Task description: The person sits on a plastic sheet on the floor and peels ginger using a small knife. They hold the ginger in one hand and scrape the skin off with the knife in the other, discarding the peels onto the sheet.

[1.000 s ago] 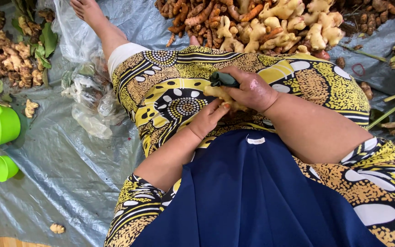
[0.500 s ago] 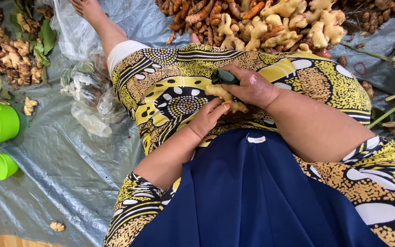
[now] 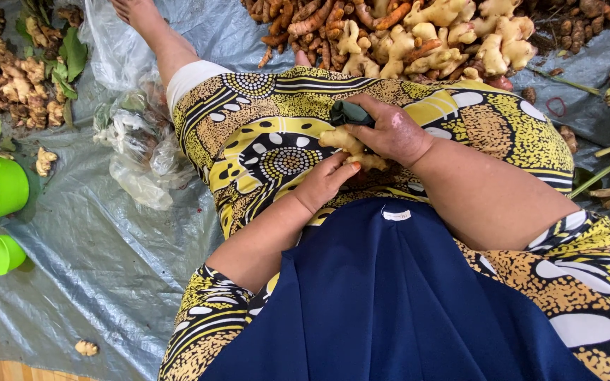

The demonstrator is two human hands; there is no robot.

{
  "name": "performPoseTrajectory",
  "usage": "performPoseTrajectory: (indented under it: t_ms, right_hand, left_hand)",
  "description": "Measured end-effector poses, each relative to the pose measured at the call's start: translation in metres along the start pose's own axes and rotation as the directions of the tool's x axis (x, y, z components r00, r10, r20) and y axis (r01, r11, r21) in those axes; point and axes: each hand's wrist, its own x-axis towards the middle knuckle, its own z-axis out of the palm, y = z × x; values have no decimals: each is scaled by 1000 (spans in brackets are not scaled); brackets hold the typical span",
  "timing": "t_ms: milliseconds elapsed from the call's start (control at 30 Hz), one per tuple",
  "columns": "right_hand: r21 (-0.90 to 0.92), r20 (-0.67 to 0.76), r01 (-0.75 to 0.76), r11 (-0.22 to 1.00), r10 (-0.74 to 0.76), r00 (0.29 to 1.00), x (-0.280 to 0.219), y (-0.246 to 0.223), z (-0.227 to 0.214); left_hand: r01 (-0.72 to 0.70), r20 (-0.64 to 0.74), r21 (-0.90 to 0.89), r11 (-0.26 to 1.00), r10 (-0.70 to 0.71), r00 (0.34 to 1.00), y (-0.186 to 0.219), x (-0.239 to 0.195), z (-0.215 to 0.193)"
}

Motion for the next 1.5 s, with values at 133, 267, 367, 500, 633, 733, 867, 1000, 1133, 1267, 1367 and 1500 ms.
performPoseTrajectory:
  t_ms: [133,267,367,500,633,733,867,1000,1133,1267,1367,1500]
  right_hand:
    - [-20,3,15,1000,-15,1000,0,-5,-1]
    - [-61,60,-84,995,88,994,-2,-18,-3]
    - [-78,91,-122,989,129,987,-1,-16,-5]
    - [-115,119,-142,983,155,981,-5,-19,-5]
    - [-145,185,-152,978,178,967,-5,-14,-9]
    - [-172,189,-158,972,190,964,-6,-13,-10]
    - [-163,240,-168,972,205,949,-4,-14,-12]
    - [-218,272,-188,958,245,931,-7,-17,-15]
    - [-210,278,-181,961,236,931,-6,-17,-15]
    - [-303,309,-151,941,246,919,-2,-15,-15]
    - [-337,321,-104,936,218,922,0,-11,-15]
    - [-376,340,-123,918,260,904,0,-20,-17]
  left_hand:
    - [5,-10,-46,999,-5,1000,7,-3,-1]
    - [76,-29,74,994,-74,997,6,-3,0]
    - [115,-33,102,988,-112,993,0,-1,-3]
    - [166,-71,207,964,-154,986,2,2,-4]
    - [205,-101,237,950,-186,977,-6,3,-5]
    - [223,-104,264,938,-202,974,-3,2,-3]
    - [244,-114,266,933,-221,969,-2,2,-2]
    - [255,-93,277,926,-238,967,5,1,-2]
    - [256,-98,269,929,-238,966,1,2,-3]
    - [289,-97,342,894,-272,957,11,5,1]
    - [312,-89,400,862,-303,949,13,7,1]
    - [336,-88,403,851,-330,940,11,6,0]
